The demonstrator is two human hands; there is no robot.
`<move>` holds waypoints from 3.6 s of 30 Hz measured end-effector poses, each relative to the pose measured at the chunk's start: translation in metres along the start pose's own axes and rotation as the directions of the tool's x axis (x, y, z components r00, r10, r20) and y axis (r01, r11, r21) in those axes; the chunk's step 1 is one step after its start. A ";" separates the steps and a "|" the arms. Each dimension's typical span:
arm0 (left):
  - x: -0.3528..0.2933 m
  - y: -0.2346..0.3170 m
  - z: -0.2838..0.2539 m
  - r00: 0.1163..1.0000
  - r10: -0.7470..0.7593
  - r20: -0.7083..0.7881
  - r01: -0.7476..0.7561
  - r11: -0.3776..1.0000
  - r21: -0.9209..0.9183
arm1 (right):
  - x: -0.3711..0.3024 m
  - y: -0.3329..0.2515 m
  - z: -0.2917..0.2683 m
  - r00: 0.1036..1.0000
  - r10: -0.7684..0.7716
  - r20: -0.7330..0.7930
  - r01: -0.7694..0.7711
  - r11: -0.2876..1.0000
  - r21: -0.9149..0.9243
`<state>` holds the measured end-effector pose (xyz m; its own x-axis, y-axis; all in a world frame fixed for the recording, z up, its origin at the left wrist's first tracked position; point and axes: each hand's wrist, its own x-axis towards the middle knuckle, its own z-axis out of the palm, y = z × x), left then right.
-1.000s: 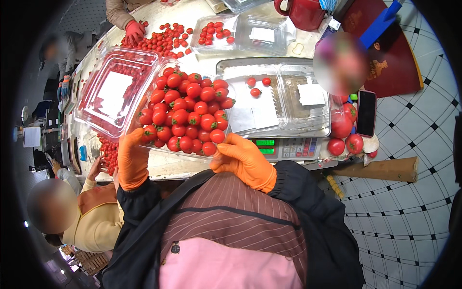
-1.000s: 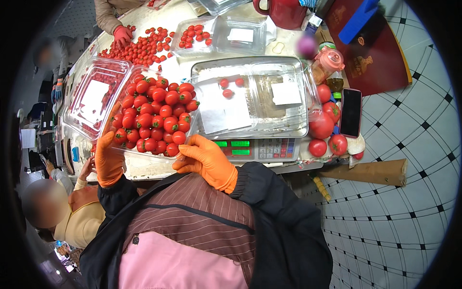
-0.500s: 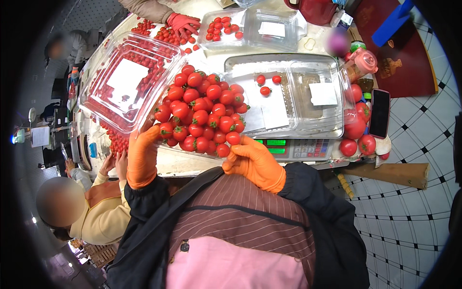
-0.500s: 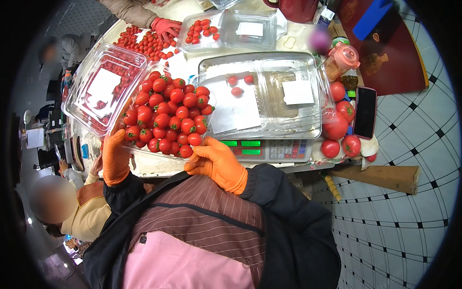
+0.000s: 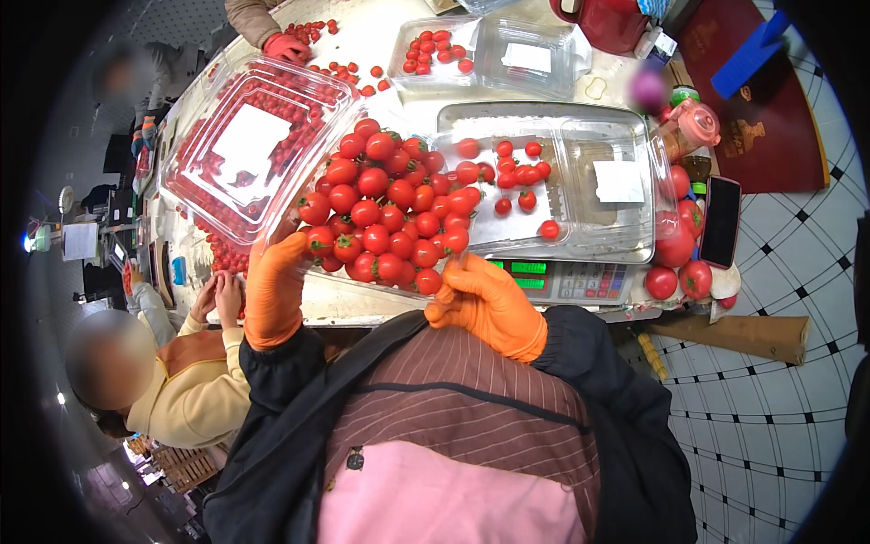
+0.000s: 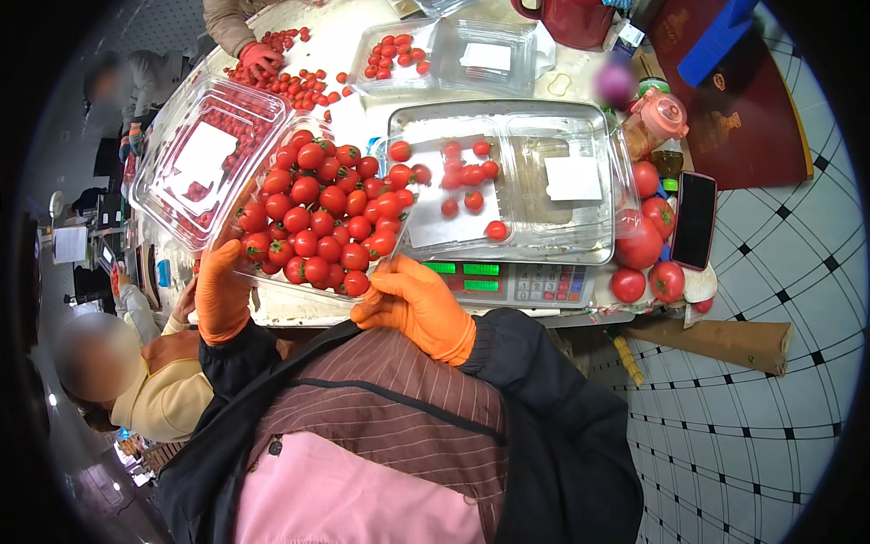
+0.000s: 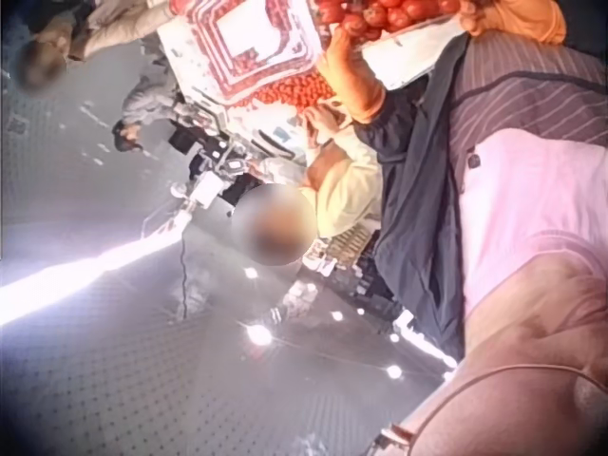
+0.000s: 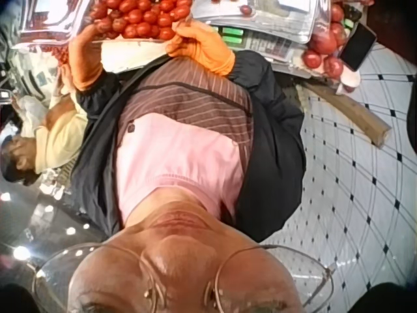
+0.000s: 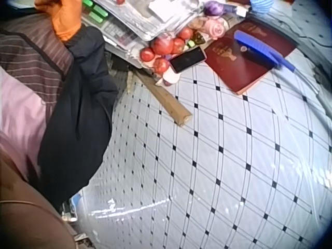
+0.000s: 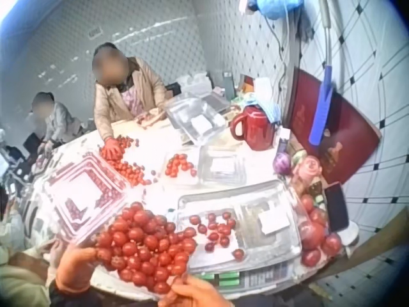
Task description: The person sorts cherry tomatoes on a table, places them into clear plastic containers, weighs the containers on a digital scale, and applies labels. The person also uses a handheld label printer to generate labels and places them on the containers.
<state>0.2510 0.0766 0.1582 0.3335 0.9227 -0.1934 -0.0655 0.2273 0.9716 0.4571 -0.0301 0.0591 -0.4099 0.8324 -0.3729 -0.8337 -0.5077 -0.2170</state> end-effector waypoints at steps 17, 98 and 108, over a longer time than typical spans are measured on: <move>-0.003 -0.004 -0.009 0.999 0.040 -0.001 -0.040 0.997 -0.066 | 0.001 0.001 0.006 0.999 -0.034 -0.016 0.031 0.986 -0.162; -0.008 -0.004 -0.004 1.000 -0.007 0.009 0.007 1.000 0.006 | 0.000 0.015 0.002 0.999 -0.027 -0.024 0.025 0.996 -0.088; -0.007 -0.005 -0.007 0.999 0.031 0.032 -0.033 0.998 0.050 | -0.003 0.015 0.004 0.999 -0.041 -0.029 0.037 0.992 -0.123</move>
<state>0.2426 0.0707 0.1541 0.3614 0.9189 -0.1583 -0.0293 0.1809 0.9831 0.4442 -0.0396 0.0602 -0.3648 0.8456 -0.3897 -0.7966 -0.5001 -0.3395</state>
